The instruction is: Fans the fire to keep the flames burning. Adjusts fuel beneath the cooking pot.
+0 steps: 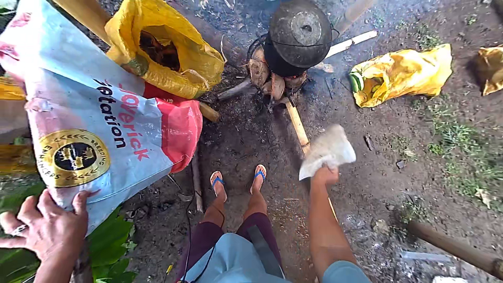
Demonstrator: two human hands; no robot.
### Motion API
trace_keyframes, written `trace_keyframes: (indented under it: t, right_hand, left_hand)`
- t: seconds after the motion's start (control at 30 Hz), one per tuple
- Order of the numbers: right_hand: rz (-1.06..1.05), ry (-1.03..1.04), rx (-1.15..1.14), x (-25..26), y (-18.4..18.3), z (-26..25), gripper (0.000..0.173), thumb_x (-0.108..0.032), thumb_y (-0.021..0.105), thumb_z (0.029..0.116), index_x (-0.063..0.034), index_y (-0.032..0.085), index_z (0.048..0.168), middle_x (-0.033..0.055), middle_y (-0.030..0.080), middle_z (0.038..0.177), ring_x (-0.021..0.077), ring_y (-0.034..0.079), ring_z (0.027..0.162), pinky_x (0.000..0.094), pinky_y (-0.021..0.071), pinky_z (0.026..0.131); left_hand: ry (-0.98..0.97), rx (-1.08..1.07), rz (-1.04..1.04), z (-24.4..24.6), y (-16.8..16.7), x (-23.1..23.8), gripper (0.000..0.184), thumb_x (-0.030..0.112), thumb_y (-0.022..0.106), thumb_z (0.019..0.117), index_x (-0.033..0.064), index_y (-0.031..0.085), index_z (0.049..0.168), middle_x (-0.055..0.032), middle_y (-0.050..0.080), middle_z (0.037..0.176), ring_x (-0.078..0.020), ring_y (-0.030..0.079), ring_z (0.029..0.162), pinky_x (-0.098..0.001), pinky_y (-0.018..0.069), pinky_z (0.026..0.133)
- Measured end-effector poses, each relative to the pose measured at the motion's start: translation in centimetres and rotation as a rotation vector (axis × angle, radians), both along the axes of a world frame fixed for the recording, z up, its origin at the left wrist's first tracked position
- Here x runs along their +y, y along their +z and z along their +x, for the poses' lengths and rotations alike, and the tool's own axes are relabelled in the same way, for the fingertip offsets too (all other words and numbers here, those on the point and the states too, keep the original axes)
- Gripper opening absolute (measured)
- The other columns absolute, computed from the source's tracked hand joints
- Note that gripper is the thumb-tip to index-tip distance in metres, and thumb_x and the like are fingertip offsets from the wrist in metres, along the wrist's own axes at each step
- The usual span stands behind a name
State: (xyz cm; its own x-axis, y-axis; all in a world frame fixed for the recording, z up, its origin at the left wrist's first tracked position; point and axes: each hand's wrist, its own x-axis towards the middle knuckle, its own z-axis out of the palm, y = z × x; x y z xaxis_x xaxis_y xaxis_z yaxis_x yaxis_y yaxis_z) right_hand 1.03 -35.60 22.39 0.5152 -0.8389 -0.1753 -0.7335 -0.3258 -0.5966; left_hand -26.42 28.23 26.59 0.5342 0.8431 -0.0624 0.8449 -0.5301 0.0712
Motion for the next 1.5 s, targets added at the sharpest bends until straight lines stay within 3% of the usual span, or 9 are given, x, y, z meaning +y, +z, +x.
trace_keyframes:
  t: [0.37,0.43,0.53,0.63,0.8,0.93,1.17,1.4,1.5]
  right_hand:
    - [0.695,0.53,-0.454,11.5,5.9,-1.2,0.052,0.001,0.061,0.0943,0.0104,0.045,0.142,0.018,0.066,0.123,0.0143,0.069,0.108,0.0317,0.0588,0.095]
    - [0.675,0.709,-0.326,13.7,7.2,-2.5,0.068,-0.009,0.069,0.0891,0.0099,0.038,0.147,0.0186,0.063,0.13,0.0149,0.066,0.115,0.0327,0.0568,0.101]
    - [0.428,1.062,0.021,18.5,7.5,-0.8,0.037,-0.02,0.068,0.099,0.0085,0.068,0.123,0.0218,0.074,0.11,0.0257,0.072,0.106,0.0442,0.055,0.1]
    - [0.502,1.274,0.223,19.9,7.0,2.1,0.032,-0.018,0.065,0.101,0.0023,0.07,0.125,0.0179,0.075,0.113,0.0236,0.071,0.11,0.0434,0.0525,0.104]
    - [0.433,0.596,-0.073,5.0,2.3,1.8,0.038,-0.001,0.068,0.0944,0.0082,0.059,0.13,0.0201,0.07,0.117,0.02,0.07,0.106,0.0381,0.0591,0.096]
    - [-0.051,0.16,-0.036,-1.1,2.9,2.9,0.051,-0.014,0.063,0.1009,0.0029,0.051,0.147,0.0283,0.059,0.142,0.0395,0.056,0.134,0.0541,0.0419,0.114]
    - [0.605,0.691,-0.196,5.5,2.6,2.5,0.038,0.006,0.066,0.0931,0.0105,0.057,0.13,0.0165,0.07,0.117,0.0117,0.07,0.105,0.0291,0.0591,0.094]
    - [0.071,0.077,-0.199,-0.7,1.2,2.4,0.048,-0.01,0.065,0.0999,0.0051,0.053,0.144,0.0283,0.061,0.137,0.0373,0.059,0.131,0.0516,0.045,0.112]
    - [0.261,0.329,-0.174,4.5,2.7,1.4,0.036,-0.004,0.064,0.0994,0.0082,0.059,0.132,0.0238,0.068,0.121,0.0252,0.067,0.11,0.0421,0.0553,0.098]
  left_hand:
    - [-0.025,-0.05,-0.047,-0.4,0.0,0.1,0.087,0.076,0.041,0.0947,0.0147,0.042,0.157,-0.0195,0.034,0.164,-0.0478,0.022,0.153,-0.0798,0.0103,0.115]
    - [-0.024,-0.039,-0.036,-0.5,-0.3,0.3,0.086,0.076,0.039,0.0955,0.0157,0.042,0.157,-0.0185,0.035,0.164,-0.0472,0.022,0.154,-0.0795,0.0108,0.115]
    - [-0.018,-0.031,-0.026,-0.9,-0.5,0.5,0.087,0.078,0.037,0.0946,0.0187,0.041,0.158,-0.0148,0.037,0.164,-0.044,0.023,0.154,-0.0777,0.0122,0.116]
    - [-0.009,-0.041,-0.022,-0.6,-0.2,0.5,0.087,0.078,0.038,0.0941,0.0188,0.041,0.158,-0.0145,0.037,0.163,-0.0439,0.023,0.154,-0.0782,0.0113,0.116]
    - [-0.004,-0.05,-0.051,-0.7,-0.5,0.5,0.089,0.08,0.038,0.093,0.0189,0.04,0.158,-0.0143,0.036,0.164,-0.0437,0.022,0.155,-0.0777,0.0111,0.116]
    - [-0.004,-0.066,-0.065,-0.6,-0.4,0.1,0.087,0.078,0.039,0.0937,0.0184,0.041,0.157,-0.0139,0.039,0.163,-0.0435,0.024,0.154,-0.0761,0.0108,0.117]
    - [-0.022,-0.091,-0.125,0.7,2.1,-1.2,0.088,0.073,0.043,0.0946,0.0108,0.041,0.157,-0.0218,0.036,0.162,-0.049,0.023,0.153,-0.0783,0.0095,0.116]
    - [-0.043,-0.106,-0.101,-0.4,-0.2,0.3,0.09,0.076,0.037,0.0947,0.011,0.039,0.157,-0.0214,0.037,0.162,-0.0481,0.022,0.153,-0.0777,0.0093,0.117]
    - [-0.03,-0.098,-0.119,-0.1,0.1,0.1,0.085,0.072,0.041,0.0963,0.0114,0.04,0.157,-0.021,0.037,0.162,-0.0479,0.024,0.153,-0.0781,0.0115,0.116]
